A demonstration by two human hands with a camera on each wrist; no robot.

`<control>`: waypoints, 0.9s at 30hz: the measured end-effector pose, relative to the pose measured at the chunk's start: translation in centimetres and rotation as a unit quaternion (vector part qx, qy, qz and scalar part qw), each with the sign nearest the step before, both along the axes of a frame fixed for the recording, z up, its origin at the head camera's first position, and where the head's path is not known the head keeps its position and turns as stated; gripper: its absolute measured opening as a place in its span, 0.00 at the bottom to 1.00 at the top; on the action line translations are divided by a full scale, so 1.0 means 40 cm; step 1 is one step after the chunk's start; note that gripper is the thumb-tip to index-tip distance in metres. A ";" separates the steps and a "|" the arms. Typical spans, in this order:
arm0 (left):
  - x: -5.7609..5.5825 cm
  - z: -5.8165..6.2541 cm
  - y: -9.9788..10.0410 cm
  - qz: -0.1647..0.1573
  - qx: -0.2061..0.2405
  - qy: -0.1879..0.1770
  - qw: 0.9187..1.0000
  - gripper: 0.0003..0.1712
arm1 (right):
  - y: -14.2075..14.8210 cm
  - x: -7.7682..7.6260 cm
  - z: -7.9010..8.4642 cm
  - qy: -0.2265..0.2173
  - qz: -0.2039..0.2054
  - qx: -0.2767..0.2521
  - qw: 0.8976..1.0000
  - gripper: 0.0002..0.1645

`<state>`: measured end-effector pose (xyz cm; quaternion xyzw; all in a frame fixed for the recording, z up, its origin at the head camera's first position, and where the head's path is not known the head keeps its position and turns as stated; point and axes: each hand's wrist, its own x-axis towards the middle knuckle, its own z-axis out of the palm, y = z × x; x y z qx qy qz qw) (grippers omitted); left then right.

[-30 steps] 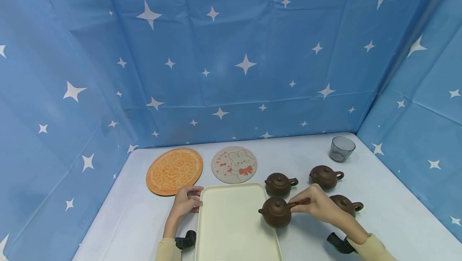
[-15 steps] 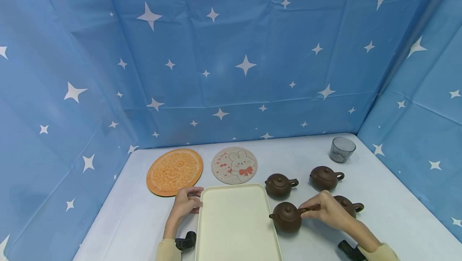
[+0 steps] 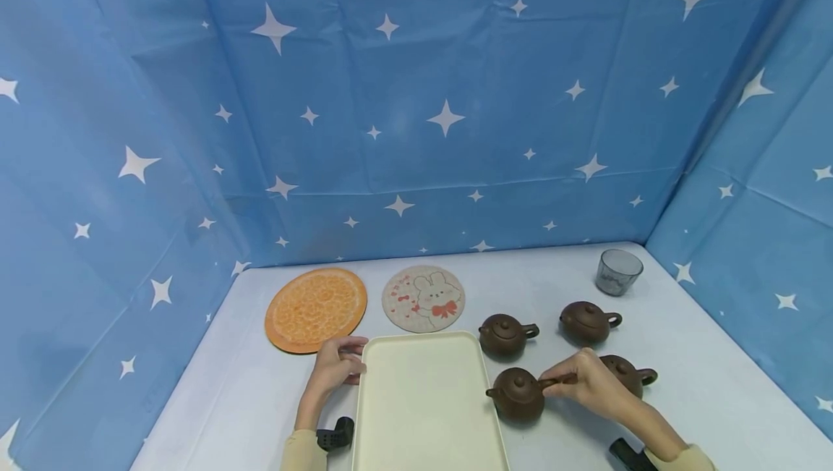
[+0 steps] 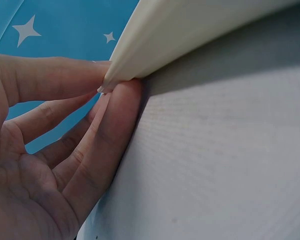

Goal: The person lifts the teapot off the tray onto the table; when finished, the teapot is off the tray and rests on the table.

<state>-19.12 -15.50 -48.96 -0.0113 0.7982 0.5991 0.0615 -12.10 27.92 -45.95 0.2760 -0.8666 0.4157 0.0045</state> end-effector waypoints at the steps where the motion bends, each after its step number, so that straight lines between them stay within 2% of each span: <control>1: 0.000 -0.001 0.000 -0.004 -0.002 0.004 1.000 0.28 | 0.001 0.000 0.000 0.000 0.002 0.003 1.000 0.09; 6: -0.003 -0.006 -0.001 -0.009 -0.004 0.001 1.000 0.28 | 0.002 -0.001 0.004 -0.001 0.006 0.034 0.999 0.08; 15: -0.004 -0.010 0.003 -0.003 -0.007 -0.002 1.000 0.28 | -0.009 0.002 0.032 -0.036 -0.011 0.085 0.996 0.10; 23: -0.005 -0.007 0.002 -0.001 -0.004 -0.002 1.000 0.28 | -0.014 0.022 0.081 0.019 -0.040 0.088 0.995 0.16; 27: -0.004 -0.006 0.000 -0.001 -0.004 -0.001 1.000 0.28 | -0.029 0.035 0.090 0.030 -0.047 0.046 0.997 0.17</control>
